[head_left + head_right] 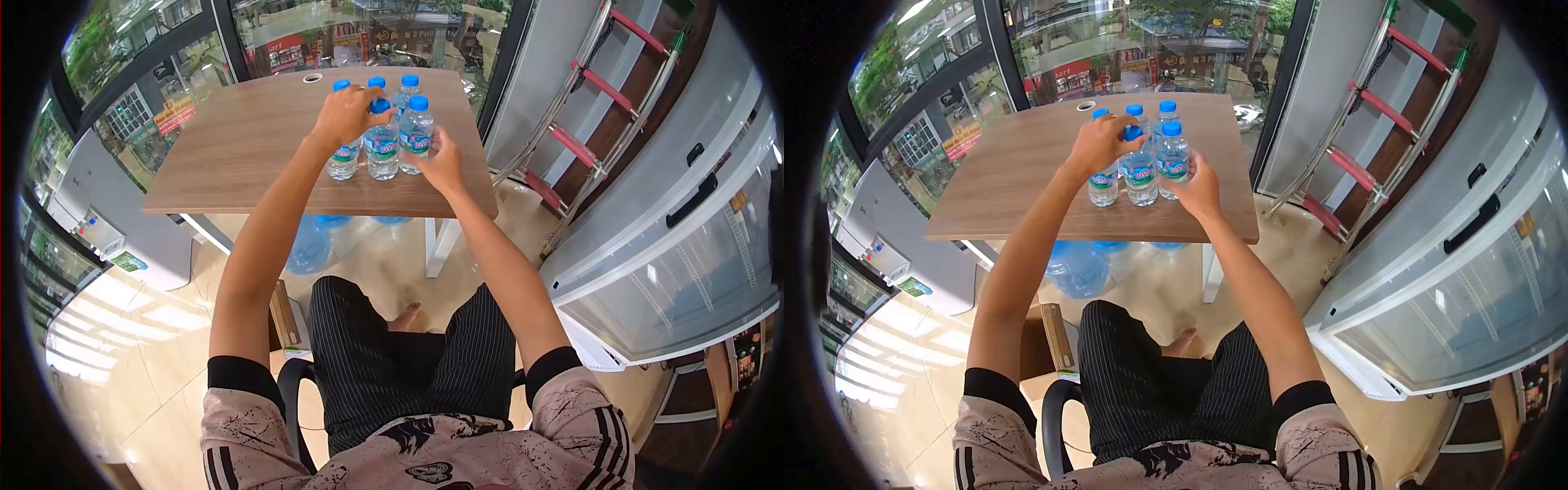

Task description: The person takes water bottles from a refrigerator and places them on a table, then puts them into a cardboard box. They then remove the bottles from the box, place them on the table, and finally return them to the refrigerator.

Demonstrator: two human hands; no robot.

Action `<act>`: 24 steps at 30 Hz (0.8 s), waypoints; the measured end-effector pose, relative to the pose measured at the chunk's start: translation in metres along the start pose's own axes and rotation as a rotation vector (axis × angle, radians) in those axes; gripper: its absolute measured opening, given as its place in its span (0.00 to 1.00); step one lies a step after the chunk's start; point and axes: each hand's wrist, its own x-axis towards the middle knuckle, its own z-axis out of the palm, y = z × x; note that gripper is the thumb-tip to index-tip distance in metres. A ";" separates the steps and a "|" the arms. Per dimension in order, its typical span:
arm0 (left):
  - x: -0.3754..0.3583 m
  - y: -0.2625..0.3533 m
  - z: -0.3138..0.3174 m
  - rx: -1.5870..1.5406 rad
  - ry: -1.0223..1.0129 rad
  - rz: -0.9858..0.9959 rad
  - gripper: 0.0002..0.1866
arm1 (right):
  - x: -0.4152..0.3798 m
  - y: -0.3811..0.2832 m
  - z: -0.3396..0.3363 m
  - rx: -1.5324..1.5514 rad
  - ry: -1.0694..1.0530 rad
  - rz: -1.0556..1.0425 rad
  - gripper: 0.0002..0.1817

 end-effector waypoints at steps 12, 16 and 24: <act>-0.020 0.002 -0.014 0.001 0.154 -0.164 0.23 | -0.051 -0.007 -0.015 -0.179 0.119 0.158 0.52; -0.030 0.004 -0.001 -0.105 0.302 -0.208 0.23 | -0.118 -0.016 -0.034 -0.085 0.217 0.008 0.53; -0.078 0.006 0.017 -0.241 0.524 -0.291 0.36 | -0.259 -0.008 -0.112 -0.231 0.417 0.182 0.50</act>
